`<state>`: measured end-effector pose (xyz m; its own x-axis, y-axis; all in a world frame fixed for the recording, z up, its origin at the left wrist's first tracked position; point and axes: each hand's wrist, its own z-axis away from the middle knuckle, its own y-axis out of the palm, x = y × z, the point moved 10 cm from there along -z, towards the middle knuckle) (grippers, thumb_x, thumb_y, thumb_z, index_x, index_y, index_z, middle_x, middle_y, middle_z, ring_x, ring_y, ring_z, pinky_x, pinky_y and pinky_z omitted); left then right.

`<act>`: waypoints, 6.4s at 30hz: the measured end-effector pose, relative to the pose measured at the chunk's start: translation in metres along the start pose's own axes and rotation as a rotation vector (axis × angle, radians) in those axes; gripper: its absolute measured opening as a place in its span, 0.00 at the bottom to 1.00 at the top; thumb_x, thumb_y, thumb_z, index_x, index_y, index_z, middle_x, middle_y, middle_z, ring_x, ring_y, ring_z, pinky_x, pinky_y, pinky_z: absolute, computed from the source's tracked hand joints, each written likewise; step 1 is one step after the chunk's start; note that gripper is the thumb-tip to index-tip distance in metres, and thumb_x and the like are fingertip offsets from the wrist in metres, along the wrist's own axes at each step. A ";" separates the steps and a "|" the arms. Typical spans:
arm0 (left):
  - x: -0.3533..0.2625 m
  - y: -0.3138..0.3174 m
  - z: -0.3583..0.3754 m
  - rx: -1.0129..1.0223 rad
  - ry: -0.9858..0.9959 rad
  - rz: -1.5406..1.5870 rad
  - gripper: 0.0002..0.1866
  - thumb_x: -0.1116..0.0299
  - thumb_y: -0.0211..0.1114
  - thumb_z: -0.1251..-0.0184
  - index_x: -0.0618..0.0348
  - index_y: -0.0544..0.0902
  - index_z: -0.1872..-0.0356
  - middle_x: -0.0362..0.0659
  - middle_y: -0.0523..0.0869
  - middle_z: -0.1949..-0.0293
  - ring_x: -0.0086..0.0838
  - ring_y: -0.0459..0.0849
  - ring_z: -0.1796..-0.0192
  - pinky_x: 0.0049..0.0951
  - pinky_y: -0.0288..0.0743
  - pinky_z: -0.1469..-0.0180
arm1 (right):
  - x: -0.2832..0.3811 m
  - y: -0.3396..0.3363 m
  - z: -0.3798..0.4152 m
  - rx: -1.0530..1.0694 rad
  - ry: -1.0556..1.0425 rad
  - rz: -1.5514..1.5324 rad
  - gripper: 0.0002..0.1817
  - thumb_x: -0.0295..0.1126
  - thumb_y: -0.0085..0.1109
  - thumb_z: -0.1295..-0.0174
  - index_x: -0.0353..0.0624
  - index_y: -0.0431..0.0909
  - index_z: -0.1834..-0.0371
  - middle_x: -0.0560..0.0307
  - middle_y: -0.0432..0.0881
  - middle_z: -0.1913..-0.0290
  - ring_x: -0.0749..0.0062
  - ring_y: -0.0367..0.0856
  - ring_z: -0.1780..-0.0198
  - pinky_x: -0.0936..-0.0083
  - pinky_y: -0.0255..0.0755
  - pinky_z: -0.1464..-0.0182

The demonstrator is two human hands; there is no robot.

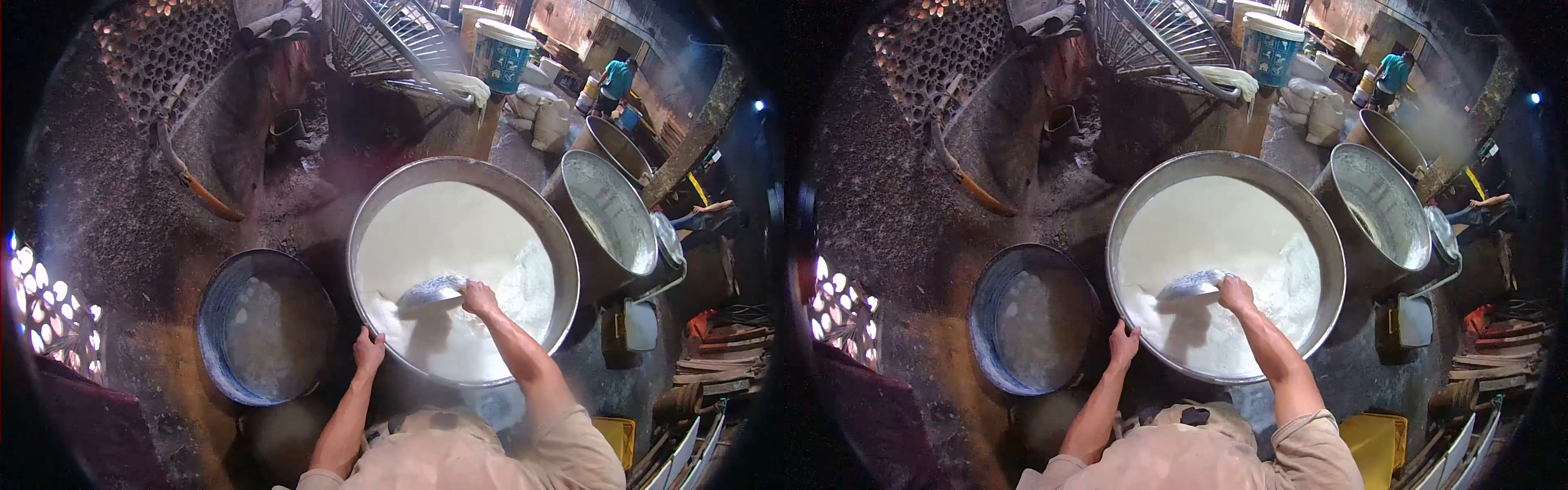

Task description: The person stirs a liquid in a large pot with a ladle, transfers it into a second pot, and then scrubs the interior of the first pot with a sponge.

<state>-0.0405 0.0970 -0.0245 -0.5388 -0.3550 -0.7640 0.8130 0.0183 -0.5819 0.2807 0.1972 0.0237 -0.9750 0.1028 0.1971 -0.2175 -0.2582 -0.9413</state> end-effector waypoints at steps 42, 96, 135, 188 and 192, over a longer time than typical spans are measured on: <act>0.008 0.011 0.040 -0.296 -0.133 0.316 0.20 0.73 0.64 0.43 0.64 0.77 0.48 0.54 0.84 0.54 0.40 0.83 0.52 0.34 0.73 0.51 | -0.299 -0.092 0.020 -0.357 0.214 -0.211 0.18 0.30 0.57 0.53 0.38 0.76 0.57 0.35 0.81 0.62 0.41 0.80 0.55 0.55 0.75 0.53; 0.024 0.018 0.006 0.088 -0.076 0.204 0.22 0.62 0.74 0.60 0.63 0.82 0.62 0.54 0.86 0.63 0.43 0.84 0.57 0.37 0.75 0.52 | 0.062 -0.042 -0.024 -0.065 -0.119 -0.060 0.15 0.29 0.53 0.50 0.38 0.74 0.58 0.38 0.81 0.63 0.43 0.80 0.58 0.53 0.75 0.54; 0.018 0.014 0.025 -0.160 -0.147 0.426 0.17 0.78 0.64 0.52 0.63 0.82 0.57 0.44 0.86 0.63 0.28 0.82 0.60 0.29 0.73 0.56 | -0.259 -0.188 0.137 0.023 0.047 -0.222 0.15 0.25 0.56 0.55 0.37 0.76 0.61 0.42 0.82 0.74 0.54 0.83 0.76 0.65 0.76 0.77; 0.020 0.018 0.011 0.024 -0.050 0.154 0.33 0.62 0.73 0.57 0.58 0.74 0.45 0.53 0.81 0.50 0.47 0.78 0.46 0.40 0.71 0.44 | 0.049 -0.085 0.052 -0.246 -0.210 -0.411 0.19 0.25 0.57 0.56 0.36 0.72 0.57 0.41 0.81 0.72 0.48 0.82 0.71 0.59 0.78 0.68; 0.017 0.017 0.010 0.028 -0.028 0.161 0.32 0.61 0.73 0.57 0.58 0.75 0.47 0.52 0.83 0.53 0.46 0.80 0.48 0.39 0.72 0.45 | 0.075 -0.084 0.000 -0.261 -0.124 -0.328 0.18 0.25 0.53 0.54 0.36 0.73 0.56 0.36 0.81 0.66 0.42 0.81 0.63 0.57 0.76 0.58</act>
<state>-0.0331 0.0821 -0.0445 -0.3954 -0.3754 -0.8383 0.8942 0.0514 -0.4447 0.2262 0.2266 0.1179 -0.8577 0.0187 0.5138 -0.5134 0.0225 -0.8578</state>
